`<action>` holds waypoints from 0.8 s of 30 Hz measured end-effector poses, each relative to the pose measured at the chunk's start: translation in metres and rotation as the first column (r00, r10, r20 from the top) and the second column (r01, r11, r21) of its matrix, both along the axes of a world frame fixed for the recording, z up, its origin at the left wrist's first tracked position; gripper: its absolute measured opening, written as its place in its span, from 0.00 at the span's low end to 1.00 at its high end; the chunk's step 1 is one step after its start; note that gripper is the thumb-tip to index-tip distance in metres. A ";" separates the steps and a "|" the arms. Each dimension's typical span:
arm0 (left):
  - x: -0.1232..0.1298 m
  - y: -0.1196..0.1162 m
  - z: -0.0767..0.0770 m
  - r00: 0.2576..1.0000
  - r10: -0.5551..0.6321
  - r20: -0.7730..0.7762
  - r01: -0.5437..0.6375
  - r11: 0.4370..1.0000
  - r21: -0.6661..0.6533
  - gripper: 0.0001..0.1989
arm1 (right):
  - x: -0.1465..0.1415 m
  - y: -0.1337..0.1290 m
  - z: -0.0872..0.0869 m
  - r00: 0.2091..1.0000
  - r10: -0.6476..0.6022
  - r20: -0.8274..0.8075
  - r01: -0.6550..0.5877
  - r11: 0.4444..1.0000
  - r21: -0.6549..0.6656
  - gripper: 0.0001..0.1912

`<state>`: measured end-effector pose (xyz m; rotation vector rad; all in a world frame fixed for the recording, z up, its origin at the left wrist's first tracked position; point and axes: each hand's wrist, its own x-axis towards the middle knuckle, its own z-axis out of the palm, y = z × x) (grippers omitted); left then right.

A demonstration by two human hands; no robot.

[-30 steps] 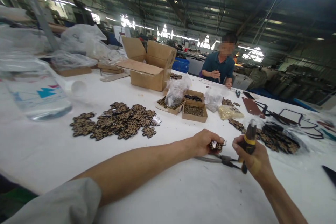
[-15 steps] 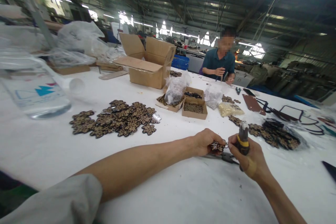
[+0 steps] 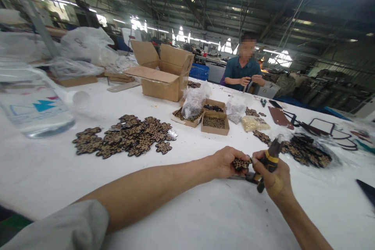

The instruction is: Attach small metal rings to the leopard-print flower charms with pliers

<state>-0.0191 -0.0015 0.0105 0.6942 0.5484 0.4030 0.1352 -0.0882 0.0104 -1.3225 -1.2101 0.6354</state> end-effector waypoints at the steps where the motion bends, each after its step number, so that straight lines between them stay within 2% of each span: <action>1: 0.000 0.000 0.001 1.000 0.013 0.013 -0.013 1.000 0.006 0.03 | 0.002 0.000 0.001 1.000 0.001 -0.025 -0.002 1.000 -0.031 0.16; 3: -0.001 0.000 0.005 0.999 0.035 0.037 -0.035 0.999 0.011 0.03 | 0.010 -0.001 0.007 0.991 0.016 -0.132 -0.032 0.992 -0.120 0.19; 6: -0.002 0.002 0.010 0.996 0.068 0.052 -0.069 0.998 0.016 0.04 | 0.030 -0.002 0.019 0.935 0.011 -0.355 -0.092 0.973 -0.211 0.26; 9: -0.004 0.004 0.014 0.992 0.120 0.048 -0.122 0.992 0.038 0.05 | 0.050 -0.001 0.029 0.835 0.059 -0.547 -0.157 0.978 -0.134 0.25; 11: -0.005 0.005 0.016 0.987 0.155 0.043 -0.157 0.985 0.073 0.05 | 0.057 0.000 0.029 0.754 0.114 -0.646 -0.207 0.976 -0.071 0.23; 13: -0.004 0.005 0.017 0.984 0.174 0.038 -0.177 0.978 0.107 0.05 | 0.055 0.001 0.025 0.743 0.124 -0.657 -0.235 0.968 -0.084 0.22; 15: -0.003 0.004 0.018 0.985 0.169 0.030 -0.171 0.976 0.131 0.06 | 0.046 0.001 0.020 0.836 0.108 -0.539 -0.211 0.968 -0.133 0.23; 18: -0.002 0.001 0.018 0.989 0.145 0.003 -0.144 0.974 0.174 0.07 | 0.029 -0.003 0.019 0.977 0.121 -0.174 -0.148 0.977 -0.151 0.23; 21: -0.001 0.000 0.016 0.992 0.126 -0.029 -0.118 0.970 0.212 0.07 | 0.016 -0.007 0.024 0.981 0.146 0.128 -0.128 0.982 -0.140 0.19; 24: 0.000 -0.001 0.012 0.992 0.107 -0.063 -0.089 0.967 0.237 0.07 | 0.010 -0.010 0.026 0.963 0.136 0.231 -0.113 0.987 -0.113 0.19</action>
